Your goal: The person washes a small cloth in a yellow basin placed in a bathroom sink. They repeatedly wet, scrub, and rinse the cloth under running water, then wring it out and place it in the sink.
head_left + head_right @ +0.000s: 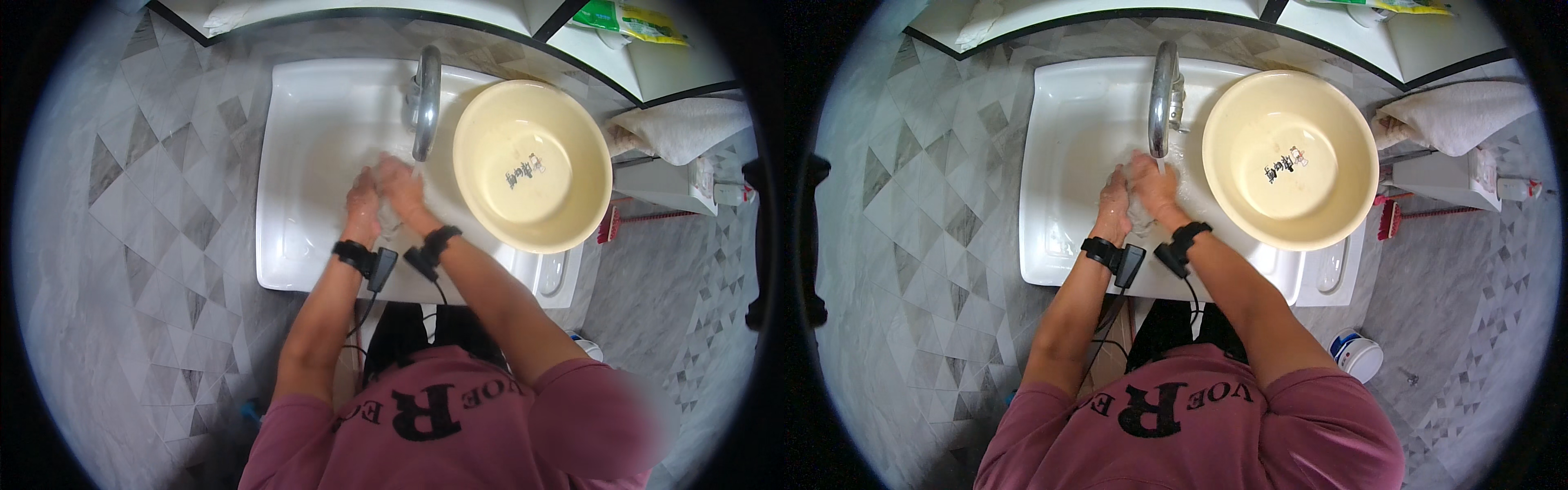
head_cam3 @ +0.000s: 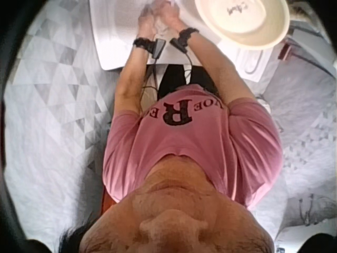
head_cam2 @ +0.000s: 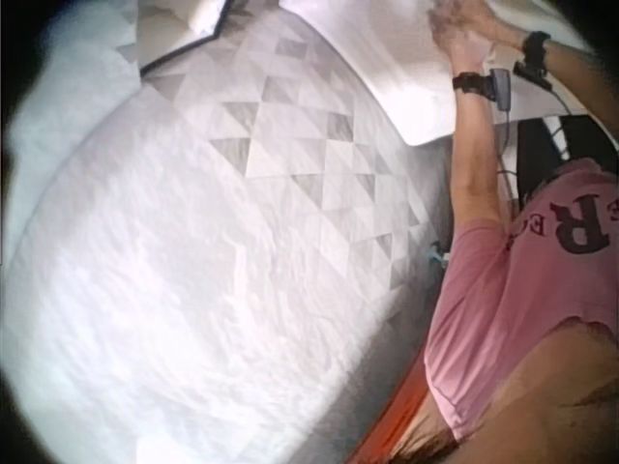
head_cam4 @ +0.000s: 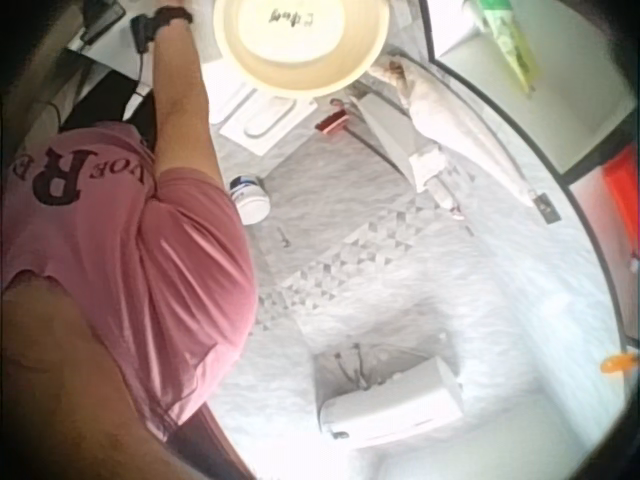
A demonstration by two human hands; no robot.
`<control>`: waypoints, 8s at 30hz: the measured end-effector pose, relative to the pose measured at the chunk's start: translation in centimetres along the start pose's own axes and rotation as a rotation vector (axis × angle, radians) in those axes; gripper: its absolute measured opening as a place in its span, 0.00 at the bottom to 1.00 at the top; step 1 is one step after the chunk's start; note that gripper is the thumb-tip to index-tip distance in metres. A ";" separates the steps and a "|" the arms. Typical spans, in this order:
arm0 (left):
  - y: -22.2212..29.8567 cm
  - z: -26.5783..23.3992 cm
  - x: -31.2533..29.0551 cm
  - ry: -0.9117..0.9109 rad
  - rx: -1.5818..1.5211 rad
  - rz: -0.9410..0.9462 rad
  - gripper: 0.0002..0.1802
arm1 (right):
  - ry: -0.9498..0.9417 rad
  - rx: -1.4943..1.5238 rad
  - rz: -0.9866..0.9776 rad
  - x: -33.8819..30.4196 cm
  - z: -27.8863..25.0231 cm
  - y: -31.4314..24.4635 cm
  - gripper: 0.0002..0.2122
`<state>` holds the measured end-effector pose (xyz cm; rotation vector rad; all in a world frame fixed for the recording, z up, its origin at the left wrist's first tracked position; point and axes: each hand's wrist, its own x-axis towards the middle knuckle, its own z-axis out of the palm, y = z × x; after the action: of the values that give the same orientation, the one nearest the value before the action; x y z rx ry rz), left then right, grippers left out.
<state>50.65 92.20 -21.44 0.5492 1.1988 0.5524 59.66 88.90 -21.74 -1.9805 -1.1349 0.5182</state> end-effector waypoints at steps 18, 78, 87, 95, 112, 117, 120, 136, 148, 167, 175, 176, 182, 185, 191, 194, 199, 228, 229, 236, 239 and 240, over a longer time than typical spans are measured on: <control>-0.5 -4.8 2.0 -0.045 -0.168 -0.425 0.50 | -0.294 0.435 0.150 -1.6 -0.6 1.9 0.25; 5.1 -8.1 0.0 -0.041 1.356 0.672 0.26 | -0.300 0.014 0.424 -3.8 -5.9 9.7 0.25; -1.2 -5.5 0.6 -0.213 1.816 0.600 0.18 | -0.551 -0.640 0.001 -6.1 -3.2 6.9 0.25; -2.0 -3.9 -0.2 -0.343 2.038 0.357 0.19 | -0.476 -0.511 -0.245 -5.4 -3.8 7.4 0.14; 9.9 -5.9 -6.3 -0.432 1.323 0.517 0.15 | -0.193 -0.117 -0.184 -6.8 -13.3 -4.3 0.10; 17.1 -2.1 -12.9 -0.578 1.214 1.033 0.12 | -0.110 0.025 -0.355 -4.0 -15.7 -9.5 0.07; 18.9 0.2 -15.0 -0.533 1.066 1.309 0.12 | -0.208 0.247 -0.350 -2.2 -16.8 -13.1 0.14; 8.7 -2.7 -8.7 -0.587 -0.022 0.293 0.47 | -0.315 0.835 -0.113 4.2 -13.8 -17.6 0.13; 7.9 -2.8 -9.8 -0.239 -0.097 0.090 0.24 | -0.436 0.826 0.457 -3.4 -9.2 -11.1 0.29; 13.4 -2.3 -8.3 -0.494 0.156 0.571 0.25 | -1.029 1.554 0.841 -1.3 -12.5 -12.7 0.16; 18.2 -0.3 -9.4 -0.245 0.937 0.710 0.32 | -0.846 0.043 0.124 3.1 -13.8 -17.0 0.14; 18.5 -0.3 -9.5 -0.264 0.951 0.700 0.31 | -0.755 -0.045 -0.038 3.0 -13.5 -17.5 0.15; 19.7 -0.2 -10.1 -0.234 1.093 0.512 0.27 | -0.553 -0.630 -0.303 2.3 -11.7 -18.8 0.20; 19.6 0.3 -11.2 -0.196 1.111 0.390 0.31 | -0.577 -0.521 -0.343 2.3 -12.1 -18.5 0.21; 19.9 -2.1 -14.1 -0.655 0.672 0.548 0.48 | -1.063 0.419 0.342 2.8 -15.8 -17.2 0.18; 19.7 -1.8 -14.7 -0.946 0.314 0.478 0.51 | -1.280 1.057 0.457 1.1 -16.0 -16.8 0.17; 19.3 0.2 -15.6 -1.116 0.173 0.349 0.30 | -1.200 1.295 0.445 -2.3 -16.1 -16.7 0.20; 8.6 2.1 -9.4 0.197 -0.061 0.531 0.20 | -0.340 -0.233 -0.156 -3.5 -5.3 -9.2 0.23; 7.7 1.8 -9.1 0.173 -0.022 0.465 0.18 | -0.359 -0.256 -0.138 -4.1 -5.2 -8.6 0.23; 8.7 -0.3 -6.1 -0.414 0.542 -0.046 0.20 | -0.958 0.096 0.166 -6.1 -12.8 -5.5 0.32; 10.8 1.1 -2.7 -0.453 0.614 0.026 0.19 | -1.154 0.036 0.343 -7.6 -19.7 -5.6 0.34; 10.9 1.7 -1.5 -0.485 0.690 0.076 0.17 | -1.177 0.085 0.387 -8.2 -22.0 -5.6 0.34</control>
<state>50.76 99.19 -12.73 1.2409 0.8799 0.0343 67.00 74.19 -4.12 -1.7707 -1.2941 2.0646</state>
